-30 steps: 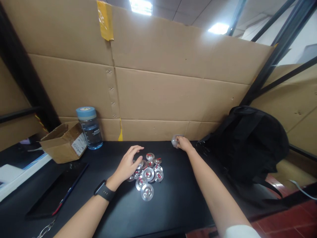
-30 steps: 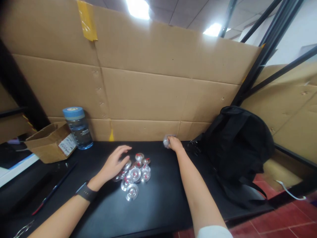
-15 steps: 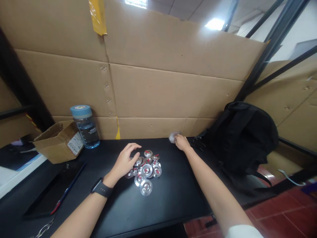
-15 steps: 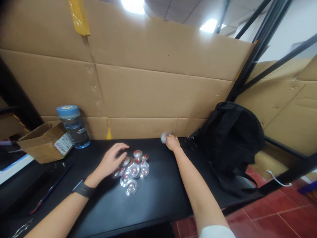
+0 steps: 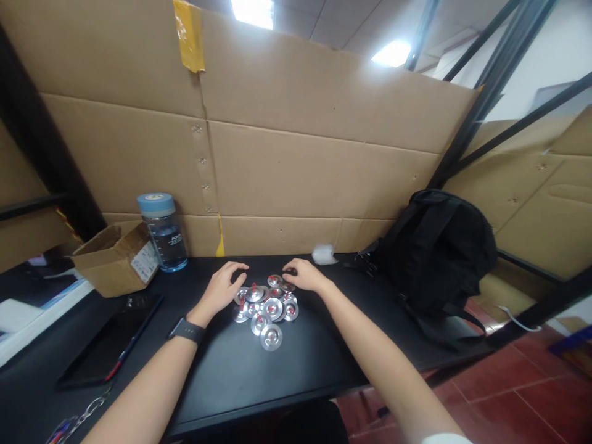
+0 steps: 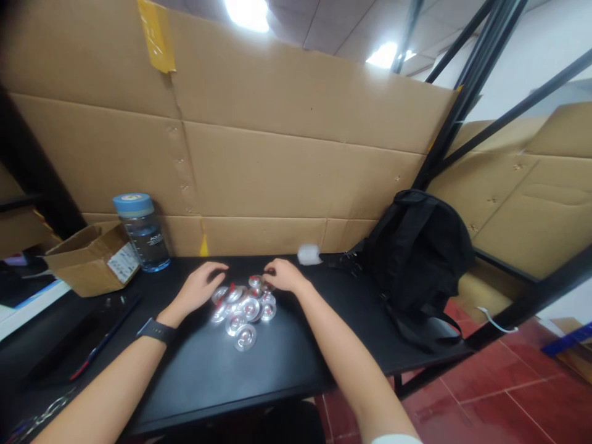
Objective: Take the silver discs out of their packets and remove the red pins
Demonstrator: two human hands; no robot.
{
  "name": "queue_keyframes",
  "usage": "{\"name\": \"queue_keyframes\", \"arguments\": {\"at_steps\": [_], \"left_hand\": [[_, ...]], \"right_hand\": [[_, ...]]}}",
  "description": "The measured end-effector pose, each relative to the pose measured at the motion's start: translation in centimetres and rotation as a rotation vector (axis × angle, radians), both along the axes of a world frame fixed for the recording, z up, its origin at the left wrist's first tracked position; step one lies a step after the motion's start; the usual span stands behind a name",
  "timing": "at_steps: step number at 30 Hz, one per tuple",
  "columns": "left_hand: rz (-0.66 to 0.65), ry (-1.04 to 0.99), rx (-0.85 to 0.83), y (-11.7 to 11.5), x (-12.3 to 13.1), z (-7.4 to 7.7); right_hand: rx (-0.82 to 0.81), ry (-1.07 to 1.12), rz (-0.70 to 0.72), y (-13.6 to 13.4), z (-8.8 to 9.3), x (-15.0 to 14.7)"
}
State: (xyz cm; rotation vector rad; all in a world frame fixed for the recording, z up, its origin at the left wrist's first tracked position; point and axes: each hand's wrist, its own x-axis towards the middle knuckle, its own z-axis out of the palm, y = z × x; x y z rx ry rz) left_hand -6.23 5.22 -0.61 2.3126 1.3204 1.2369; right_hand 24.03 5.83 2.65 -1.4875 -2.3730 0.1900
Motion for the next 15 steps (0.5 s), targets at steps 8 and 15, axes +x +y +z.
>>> {"name": "queue_keyframes", "arguments": {"at_steps": [8,15], "left_hand": [[0.01,0.016,-0.019,-0.4,0.5,0.4],[-0.07,-0.006,0.042,-2.5,2.7,2.1]], "right_hand": [[-0.044,0.139,-0.022,1.6,-0.3,-5.1],[-0.124,0.657,0.016,-1.0,-0.5,-5.4]]}}
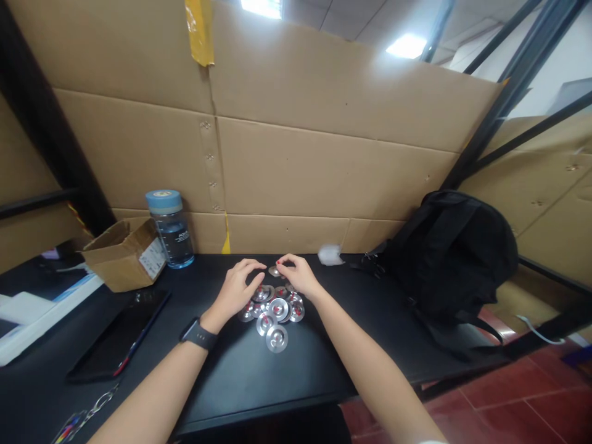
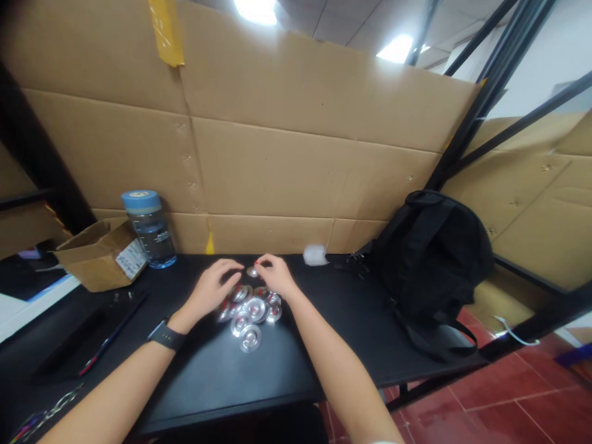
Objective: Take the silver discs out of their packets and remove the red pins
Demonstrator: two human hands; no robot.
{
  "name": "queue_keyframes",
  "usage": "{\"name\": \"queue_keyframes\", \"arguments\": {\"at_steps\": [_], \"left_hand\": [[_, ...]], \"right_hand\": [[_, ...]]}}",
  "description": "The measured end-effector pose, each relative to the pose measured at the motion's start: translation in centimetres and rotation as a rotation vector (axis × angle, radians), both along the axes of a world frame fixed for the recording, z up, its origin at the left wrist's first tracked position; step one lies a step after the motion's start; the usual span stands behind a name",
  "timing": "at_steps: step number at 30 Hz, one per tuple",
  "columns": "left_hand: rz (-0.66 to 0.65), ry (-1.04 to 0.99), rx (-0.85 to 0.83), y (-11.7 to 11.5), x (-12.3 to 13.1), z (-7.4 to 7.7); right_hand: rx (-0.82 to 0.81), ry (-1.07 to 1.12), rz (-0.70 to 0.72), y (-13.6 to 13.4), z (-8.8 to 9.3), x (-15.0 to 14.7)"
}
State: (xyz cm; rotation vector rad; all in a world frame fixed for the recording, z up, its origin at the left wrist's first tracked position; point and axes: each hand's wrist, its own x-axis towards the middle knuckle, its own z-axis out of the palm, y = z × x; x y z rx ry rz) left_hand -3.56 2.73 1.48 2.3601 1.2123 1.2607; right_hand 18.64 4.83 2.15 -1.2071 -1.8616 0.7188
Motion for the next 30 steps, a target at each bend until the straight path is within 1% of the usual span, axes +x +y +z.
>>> {"name": "queue_keyframes", "arguments": {"at_steps": [2,4,6,8,9,11,13,15,18,21,24,30], "left_hand": [[0.011,-0.014,0.032,-0.8,0.9,0.4],[0.049,-0.038,0.057,-1.4,1.5,0.7],[0.117,-0.095,0.066,-1.8,1.8,0.8],[0.173,-0.162,0.048,-1.9,1.9,0.8],[0.178,-0.18,0.035,-1.8,1.8,0.7],[0.143,-0.167,0.014,-1.7,1.8,0.5],[0.1,-0.147,0.007,-1.5,1.7,0.2],[0.082,-0.173,0.011,-1.4,1.8,-0.1],[0.091,-0.226,0.038,-1.4,2.0,-0.3],[0.129,-0.224,0.077,-1.5,2.0,-0.4],[0.159,-0.204,0.088,-1.6,1.9,-0.3],[0.187,-0.135,0.096,-2.0,2.0,0.6]], "right_hand": [[-0.091,0.318,0.111,-1.3,-0.3,-0.5],[-0.146,0.53,0.178,-2.4,-0.4,-1.2],[-0.158,0.646,0.15,-3.0,-0.4,-1.9],[-0.151,0.735,0.078,-3.2,-0.3,-2.4],[-0.146,0.773,0.049,-3.2,-0.3,-2.6],[-0.145,0.833,0.029,-3.2,-0.2,-2.9],[-0.168,0.867,0.04,-3.3,-0.3,-3.1],[-0.2,0.874,0.051,-3.4,-0.3,-3.2],[-0.223,0.838,0.07,-3.7,-0.3,-3.4],[-0.209,0.78,0.083,-3.9,-0.2,-3.5],[-0.211,0.753,0.084,-3.8,-0.3,-3.5],[-0.303,0.751,0.146,-3.6,-0.3,-3.0]]}}
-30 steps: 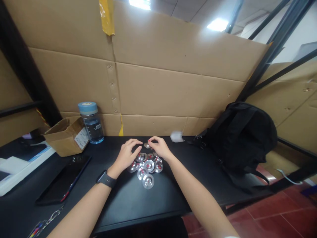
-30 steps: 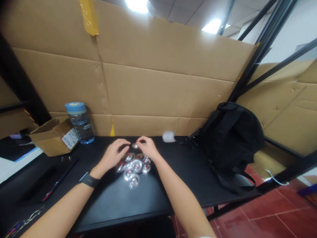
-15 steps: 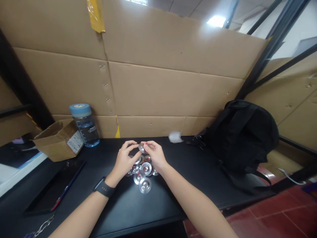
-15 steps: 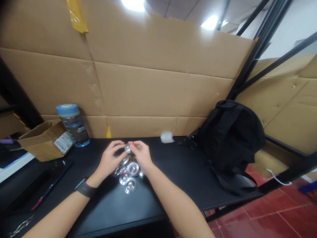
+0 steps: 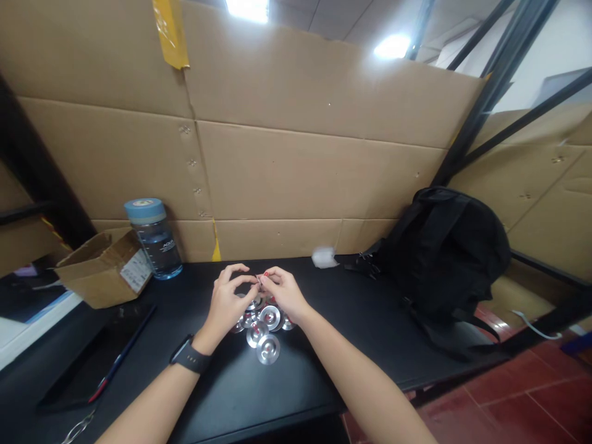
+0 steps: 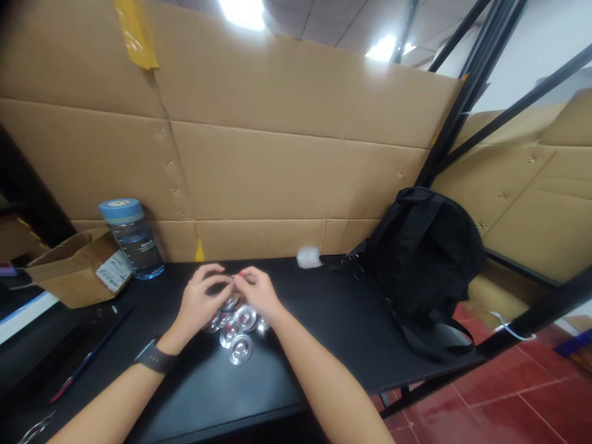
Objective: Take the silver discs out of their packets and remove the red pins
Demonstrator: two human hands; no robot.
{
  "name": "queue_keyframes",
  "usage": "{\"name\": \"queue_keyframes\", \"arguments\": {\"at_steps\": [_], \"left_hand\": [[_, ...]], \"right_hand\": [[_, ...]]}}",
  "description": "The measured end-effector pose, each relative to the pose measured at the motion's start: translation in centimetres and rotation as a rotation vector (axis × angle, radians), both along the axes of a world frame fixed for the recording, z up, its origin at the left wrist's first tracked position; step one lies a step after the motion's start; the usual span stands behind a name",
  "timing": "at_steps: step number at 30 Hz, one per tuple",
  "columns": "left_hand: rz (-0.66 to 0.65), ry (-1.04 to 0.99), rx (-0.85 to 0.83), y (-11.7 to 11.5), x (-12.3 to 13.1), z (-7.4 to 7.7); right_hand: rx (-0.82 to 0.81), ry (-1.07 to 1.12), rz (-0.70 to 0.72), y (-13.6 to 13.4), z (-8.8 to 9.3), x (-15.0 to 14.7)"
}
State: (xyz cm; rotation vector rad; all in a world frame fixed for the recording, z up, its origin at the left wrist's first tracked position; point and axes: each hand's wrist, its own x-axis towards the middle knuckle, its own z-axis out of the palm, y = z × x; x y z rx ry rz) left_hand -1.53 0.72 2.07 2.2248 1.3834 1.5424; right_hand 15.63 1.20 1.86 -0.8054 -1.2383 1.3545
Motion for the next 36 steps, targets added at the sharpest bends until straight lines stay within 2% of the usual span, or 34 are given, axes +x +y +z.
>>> {"name": "queue_keyframes", "arguments": {"at_steps": [7,11,14,17,19,23,27,32,36], "left_hand": [[0.018,0.076,0.022,-0.4,-0.2,1.0],[0.047,0.125,0.012,0.4,-1.2,1.0],[0.102,0.172,-0.03,1.8,-2.9,0.4],[0.182,0.254,-0.105,3.1,-5.1,-0.6],[0.229,0.32,-0.166,3.8,-6.5,-1.4],[0.243,0.418,-0.245,4.6,-8.1,-2.6],[0.227,0.408,-0.244,4.7,-7.9,-2.7],[0.209,0.321,-0.247,4.1,-6.6,-1.7],[0.156,0.273,-0.235,3.6,-5.7,-1.1]], "right_hand": [[0.062,-0.067,0.102,-0.9,1.2,0.6],[0.151,-0.146,0.076,0.2,1.4,1.9],[0.247,-0.348,-0.053,2.0,1.1,4.5],[0.351,-0.692,-0.196,3.4,0.6,8.3],[0.345,-0.995,-0.222,4.0,0.2,10.8],[0.275,-1.134,-0.209,4.2,-0.6,13.7],[0.311,-1.173,-0.183,3.9,-0.2,13.4],[0.478,-1.146,-0.022,3.5,0.3,11.1],[0.475,-1.201,-0.045,3.6,-0.3,10.1]]}}
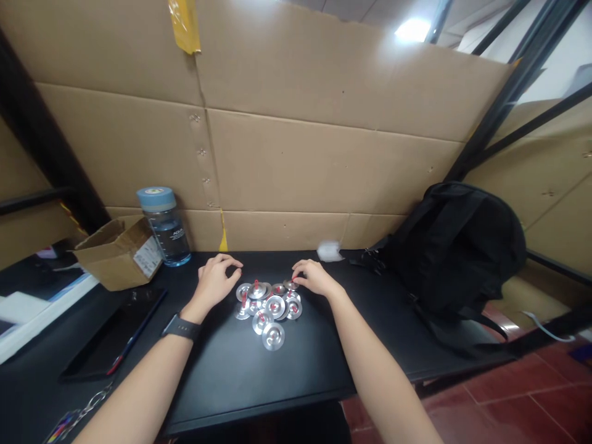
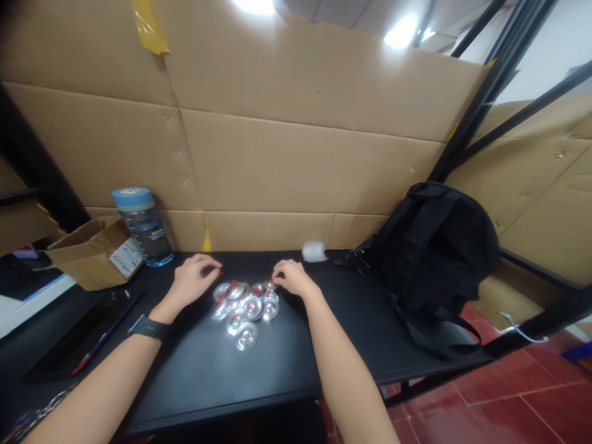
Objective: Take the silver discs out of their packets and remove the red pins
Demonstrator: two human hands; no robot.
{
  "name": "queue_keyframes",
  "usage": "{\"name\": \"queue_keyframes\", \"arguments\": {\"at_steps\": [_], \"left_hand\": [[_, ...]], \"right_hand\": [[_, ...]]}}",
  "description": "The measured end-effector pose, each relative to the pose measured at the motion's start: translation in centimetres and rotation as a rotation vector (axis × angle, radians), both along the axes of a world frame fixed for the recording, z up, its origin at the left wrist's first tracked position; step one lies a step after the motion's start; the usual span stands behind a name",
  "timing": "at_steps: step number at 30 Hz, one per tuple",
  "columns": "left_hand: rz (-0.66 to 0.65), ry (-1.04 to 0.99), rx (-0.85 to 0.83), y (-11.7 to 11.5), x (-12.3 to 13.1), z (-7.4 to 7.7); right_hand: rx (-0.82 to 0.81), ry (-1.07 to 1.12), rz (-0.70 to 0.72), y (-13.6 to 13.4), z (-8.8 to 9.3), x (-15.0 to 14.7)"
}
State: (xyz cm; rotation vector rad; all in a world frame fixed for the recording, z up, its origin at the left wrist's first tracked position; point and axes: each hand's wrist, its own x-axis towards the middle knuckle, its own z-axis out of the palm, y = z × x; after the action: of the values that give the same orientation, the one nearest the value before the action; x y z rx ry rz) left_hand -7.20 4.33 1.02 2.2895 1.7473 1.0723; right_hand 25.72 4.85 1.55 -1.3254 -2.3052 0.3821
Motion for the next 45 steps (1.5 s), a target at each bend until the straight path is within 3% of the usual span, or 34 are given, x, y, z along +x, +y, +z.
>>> {"name": "queue_keyframes", "arguments": {"at_steps": [2,5,8,11,19,25,30,35,39,45], "left_hand": [[-0.045,-0.017,0.018,-0.3,0.6,0.2],[-0.171,-0.033,0.049,-1.2,1.9,0.7],[-0.288,-0.06,0.092,-2.4,3.6,1.1],[-0.313,-0.127,0.162,-3.4,5.1,1.5],[-0.228,-0.203,0.28,-4.1,5.8,1.7],[-0.263,-0.141,0.275,-4.1,5.7,1.7],[-0.173,-0.096,0.229,-3.2,4.5,1.9],[-0.033,-0.112,0.073,-0.8,0.8,1.4],[0.069,-0.052,-0.114,0.5,-1.6,0.2],[0.083,0.105,-0.2,0.8,-1.9,-0.8]], "right_hand": [[0.021,0.073,-0.014,0.1,-0.2,-0.3],[-0.01,0.384,-0.043,0.0,-0.2,-1.5],[-0.185,0.769,-0.008,-0.8,0.1,-3.7],[-0.321,0.974,0.075,-2.0,0.6,-6.0],[-0.439,1.052,0.149,-4.1,1.5,-7.6],[-0.47,1.084,0.186,-4.3,1.4,-8.1],[-0.271,0.996,0.06,-2.9,1.3,-7.0],[0.092,0.489,-0.209,-0.6,1.5,-1.2],[0.013,0.132,-0.254,0.4,0.5,2.8],[-0.024,0.072,-0.238,1.1,-0.9,3.7]]}}
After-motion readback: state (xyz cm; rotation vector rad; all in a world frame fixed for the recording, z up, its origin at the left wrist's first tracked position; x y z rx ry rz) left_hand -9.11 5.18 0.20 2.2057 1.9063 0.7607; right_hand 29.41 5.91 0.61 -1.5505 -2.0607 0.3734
